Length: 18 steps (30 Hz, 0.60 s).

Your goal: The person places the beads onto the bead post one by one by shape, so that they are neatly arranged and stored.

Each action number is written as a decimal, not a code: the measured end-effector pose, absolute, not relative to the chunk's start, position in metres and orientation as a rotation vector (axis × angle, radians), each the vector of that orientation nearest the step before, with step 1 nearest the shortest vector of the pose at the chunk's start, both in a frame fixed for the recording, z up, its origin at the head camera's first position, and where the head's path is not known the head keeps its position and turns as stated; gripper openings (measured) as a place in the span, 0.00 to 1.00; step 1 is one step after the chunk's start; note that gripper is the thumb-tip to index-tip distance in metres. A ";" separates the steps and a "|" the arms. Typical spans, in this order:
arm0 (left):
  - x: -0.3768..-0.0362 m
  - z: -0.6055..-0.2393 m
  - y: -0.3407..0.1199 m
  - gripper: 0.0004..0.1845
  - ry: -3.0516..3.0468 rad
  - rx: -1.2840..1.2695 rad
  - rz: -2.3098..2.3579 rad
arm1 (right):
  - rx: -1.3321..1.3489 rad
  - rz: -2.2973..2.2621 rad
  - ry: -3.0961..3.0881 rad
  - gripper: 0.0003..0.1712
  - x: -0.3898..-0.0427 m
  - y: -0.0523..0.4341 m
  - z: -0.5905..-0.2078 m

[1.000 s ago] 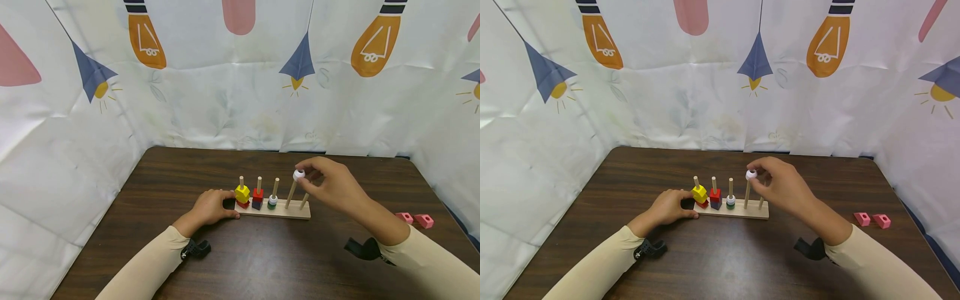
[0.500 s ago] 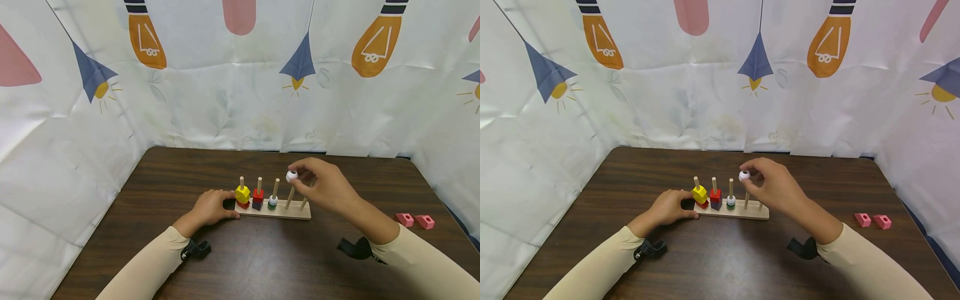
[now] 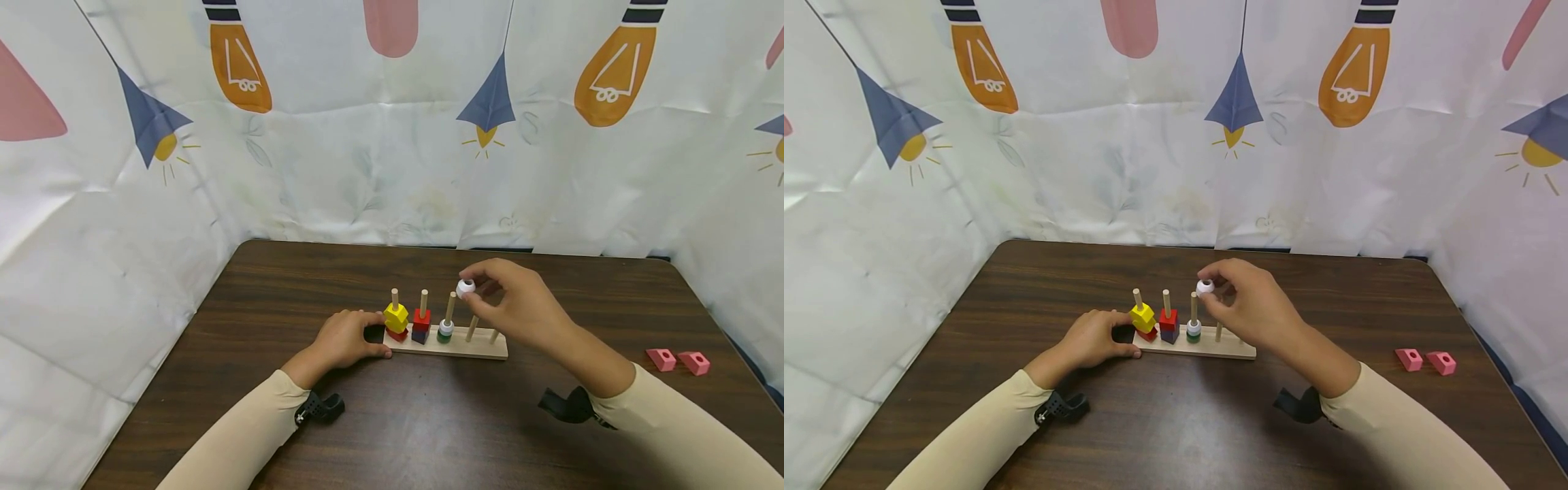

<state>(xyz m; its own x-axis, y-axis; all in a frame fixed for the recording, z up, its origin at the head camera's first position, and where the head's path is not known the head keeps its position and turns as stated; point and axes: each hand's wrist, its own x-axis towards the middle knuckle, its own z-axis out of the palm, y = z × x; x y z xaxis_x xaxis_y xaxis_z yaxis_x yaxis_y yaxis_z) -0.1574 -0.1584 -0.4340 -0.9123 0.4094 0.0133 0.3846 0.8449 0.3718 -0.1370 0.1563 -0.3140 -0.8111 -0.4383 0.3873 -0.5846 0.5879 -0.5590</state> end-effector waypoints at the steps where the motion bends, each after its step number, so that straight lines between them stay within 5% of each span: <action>1: -0.157 -0.434 -0.158 0.32 2.953 0.635 0.574 | 0.852 1.032 -2.609 0.17 -0.137 0.155 -0.314; 18: -0.158 -0.435 -0.159 0.33 2.949 0.624 0.579 | 0.729 1.131 -2.579 0.15 -0.133 0.133 -0.329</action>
<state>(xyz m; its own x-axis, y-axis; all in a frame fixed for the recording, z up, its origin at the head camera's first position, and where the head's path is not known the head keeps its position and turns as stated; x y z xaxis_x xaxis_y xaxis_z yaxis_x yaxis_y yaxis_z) -0.1583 -0.1585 -0.4350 -0.9148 0.4039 0.0077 0.3768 0.8463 0.3767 -0.1328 0.1325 -0.3290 -0.8491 -0.3492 0.3963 -0.5281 0.5779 -0.6222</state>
